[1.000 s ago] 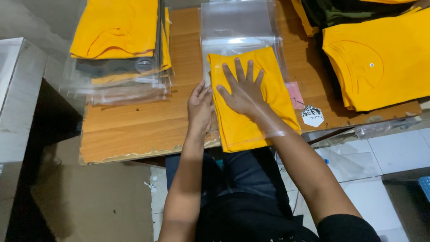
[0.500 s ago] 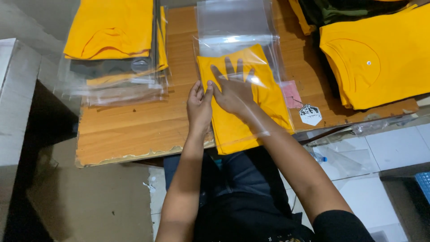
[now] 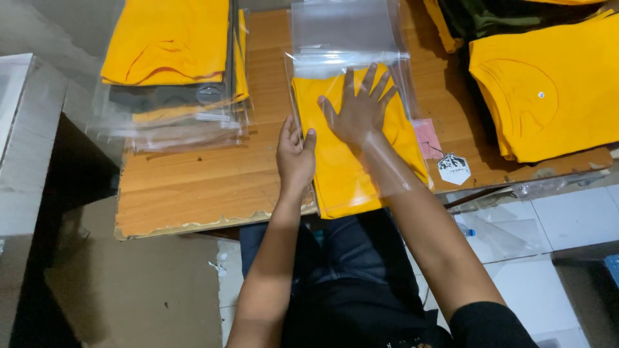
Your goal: The person folds a black t-shirt and places it into a clear plastic bag, then repeats the process with several yellow t-shirts. Each folded shirt is inserted into a separate bag and stacked on the table.
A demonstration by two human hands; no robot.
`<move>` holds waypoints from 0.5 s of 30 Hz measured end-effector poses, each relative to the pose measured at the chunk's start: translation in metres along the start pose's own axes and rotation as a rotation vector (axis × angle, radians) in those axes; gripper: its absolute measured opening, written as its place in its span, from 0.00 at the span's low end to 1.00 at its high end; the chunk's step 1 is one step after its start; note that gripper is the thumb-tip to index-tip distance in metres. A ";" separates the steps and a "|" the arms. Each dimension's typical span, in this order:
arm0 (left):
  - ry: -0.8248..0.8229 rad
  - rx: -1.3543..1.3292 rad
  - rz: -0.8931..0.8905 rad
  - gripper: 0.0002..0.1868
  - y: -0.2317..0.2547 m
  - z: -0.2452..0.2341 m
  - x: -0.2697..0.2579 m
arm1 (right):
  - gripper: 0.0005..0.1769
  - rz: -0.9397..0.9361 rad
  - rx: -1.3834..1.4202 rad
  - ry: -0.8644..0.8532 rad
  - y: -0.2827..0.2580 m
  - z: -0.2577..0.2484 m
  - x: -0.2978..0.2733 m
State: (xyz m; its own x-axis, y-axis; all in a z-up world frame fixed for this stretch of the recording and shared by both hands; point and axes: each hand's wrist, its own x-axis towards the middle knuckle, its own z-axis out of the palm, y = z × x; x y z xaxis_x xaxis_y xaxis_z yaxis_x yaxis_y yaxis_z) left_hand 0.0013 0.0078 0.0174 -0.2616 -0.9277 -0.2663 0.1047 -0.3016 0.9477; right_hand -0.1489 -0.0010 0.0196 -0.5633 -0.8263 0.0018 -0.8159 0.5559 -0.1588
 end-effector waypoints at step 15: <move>-0.109 -0.007 0.139 0.48 0.013 0.000 -0.019 | 0.48 -0.081 0.072 -0.093 -0.004 -0.010 -0.087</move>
State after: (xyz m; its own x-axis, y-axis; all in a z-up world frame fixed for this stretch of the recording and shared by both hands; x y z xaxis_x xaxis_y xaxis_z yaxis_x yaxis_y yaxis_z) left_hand 0.0074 0.0215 0.0350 -0.3467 -0.9313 -0.1117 0.1537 -0.1739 0.9727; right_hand -0.0975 0.0696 0.0299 -0.4786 -0.8749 -0.0735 -0.8449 0.4817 -0.2324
